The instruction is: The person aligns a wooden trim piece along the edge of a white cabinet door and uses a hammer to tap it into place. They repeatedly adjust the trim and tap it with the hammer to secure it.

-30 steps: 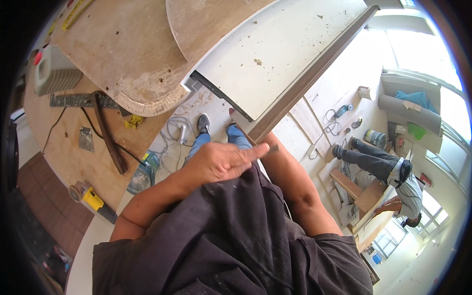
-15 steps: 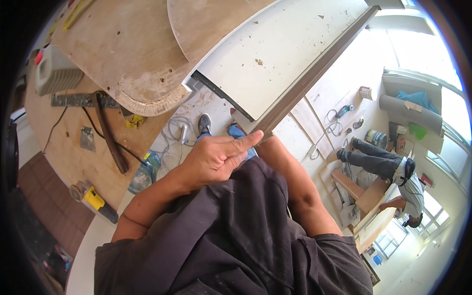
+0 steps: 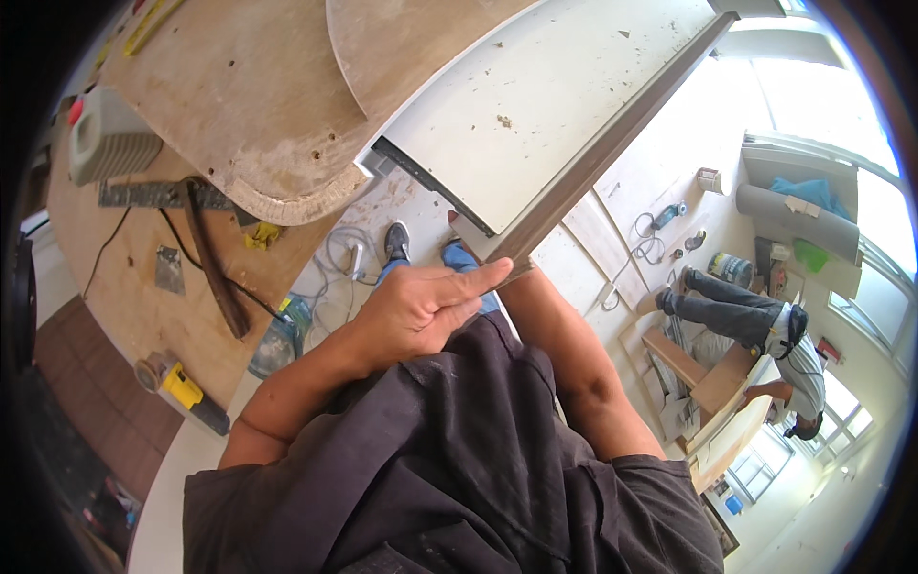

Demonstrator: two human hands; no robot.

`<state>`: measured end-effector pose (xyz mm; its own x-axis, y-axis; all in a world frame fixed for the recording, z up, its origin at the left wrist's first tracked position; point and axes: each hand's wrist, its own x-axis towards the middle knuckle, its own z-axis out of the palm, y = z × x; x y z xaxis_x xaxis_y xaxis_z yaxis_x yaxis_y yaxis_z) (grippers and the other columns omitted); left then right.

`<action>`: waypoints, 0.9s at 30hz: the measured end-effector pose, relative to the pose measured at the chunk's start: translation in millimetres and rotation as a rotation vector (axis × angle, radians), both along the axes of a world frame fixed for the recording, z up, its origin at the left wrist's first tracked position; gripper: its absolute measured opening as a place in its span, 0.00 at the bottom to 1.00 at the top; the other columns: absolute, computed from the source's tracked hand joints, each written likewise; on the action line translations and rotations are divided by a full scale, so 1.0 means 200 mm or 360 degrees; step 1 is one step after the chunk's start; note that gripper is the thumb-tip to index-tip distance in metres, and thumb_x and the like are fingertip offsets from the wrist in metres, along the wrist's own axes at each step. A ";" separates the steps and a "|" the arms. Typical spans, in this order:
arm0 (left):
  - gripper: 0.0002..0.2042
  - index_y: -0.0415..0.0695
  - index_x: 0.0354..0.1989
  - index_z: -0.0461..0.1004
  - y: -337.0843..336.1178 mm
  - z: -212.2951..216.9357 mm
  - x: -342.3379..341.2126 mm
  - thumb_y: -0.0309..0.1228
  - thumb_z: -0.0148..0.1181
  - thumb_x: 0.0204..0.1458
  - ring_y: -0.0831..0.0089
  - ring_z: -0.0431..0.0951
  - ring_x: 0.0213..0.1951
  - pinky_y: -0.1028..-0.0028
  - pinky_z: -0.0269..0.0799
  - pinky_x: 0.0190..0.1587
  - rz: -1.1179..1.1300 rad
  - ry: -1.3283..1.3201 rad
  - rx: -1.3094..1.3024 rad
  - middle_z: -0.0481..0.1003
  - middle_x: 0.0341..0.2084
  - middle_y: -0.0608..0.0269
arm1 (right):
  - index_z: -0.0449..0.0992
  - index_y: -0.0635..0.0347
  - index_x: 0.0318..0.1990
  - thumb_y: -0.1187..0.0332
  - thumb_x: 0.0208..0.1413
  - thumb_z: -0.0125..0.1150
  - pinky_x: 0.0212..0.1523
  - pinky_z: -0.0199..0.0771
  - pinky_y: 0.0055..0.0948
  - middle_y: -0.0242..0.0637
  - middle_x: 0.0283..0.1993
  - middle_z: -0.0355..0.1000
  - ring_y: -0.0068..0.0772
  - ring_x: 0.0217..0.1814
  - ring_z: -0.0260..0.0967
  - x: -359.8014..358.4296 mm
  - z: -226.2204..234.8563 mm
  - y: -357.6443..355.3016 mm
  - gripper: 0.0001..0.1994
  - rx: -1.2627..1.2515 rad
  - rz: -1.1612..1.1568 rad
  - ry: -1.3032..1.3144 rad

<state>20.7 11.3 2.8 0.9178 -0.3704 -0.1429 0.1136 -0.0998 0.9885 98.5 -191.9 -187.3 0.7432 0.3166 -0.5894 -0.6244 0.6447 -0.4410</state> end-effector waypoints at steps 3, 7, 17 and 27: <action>0.24 0.46 0.68 0.75 -0.02 -0.13 -0.08 0.19 0.60 0.62 0.74 0.77 0.29 0.76 0.74 0.39 0.0352 -0.0248 -0.0174 0.82 0.32 0.55 | 0.70 0.56 0.61 0.51 0.71 0.56 0.46 0.87 0.48 0.39 0.53 0.76 0.40 0.48 0.78 0.00 -0.07 -0.02 0.21 -0.0104 -0.0028 0.0030; 0.24 0.45 0.68 0.75 -0.01 -0.11 -0.07 0.19 0.60 0.63 0.74 0.80 0.35 0.77 0.75 0.43 0.0185 -0.0008 -0.0083 0.84 0.39 0.53 | 0.70 0.56 0.61 0.56 0.69 0.59 0.47 0.87 0.44 0.39 0.54 0.75 0.38 0.49 0.77 0.01 -0.14 -0.05 0.20 -0.0022 0.0065 0.0003; 0.24 0.47 0.68 0.75 0.01 -0.17 -0.10 0.21 0.61 0.62 0.64 0.78 0.28 0.70 0.75 0.37 0.0343 -0.0162 -0.0231 0.81 0.31 0.50 | 0.73 0.53 0.61 0.72 0.57 0.69 0.51 0.84 0.38 0.36 0.56 0.74 0.33 0.55 0.75 -0.02 -0.36 -0.09 0.23 -0.1376 0.0563 -0.1147; 0.24 0.46 0.68 0.75 -0.03 -0.10 -0.05 0.19 0.60 0.62 0.72 0.80 0.33 0.73 0.76 0.41 0.0151 -0.0098 -0.0153 0.82 0.36 0.50 | 0.74 0.62 0.55 0.61 0.65 0.62 0.53 0.79 0.45 0.44 0.48 0.76 0.42 0.50 0.75 -0.03 -0.20 -0.05 0.17 -0.1482 0.0498 -0.1194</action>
<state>10.1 5.2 -16.5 0.9553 -0.2908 -0.0534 0.0570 0.0039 0.9984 91.7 -202.5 -226.8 0.9623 0.2297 -0.1459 -0.0898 -0.2381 -0.9671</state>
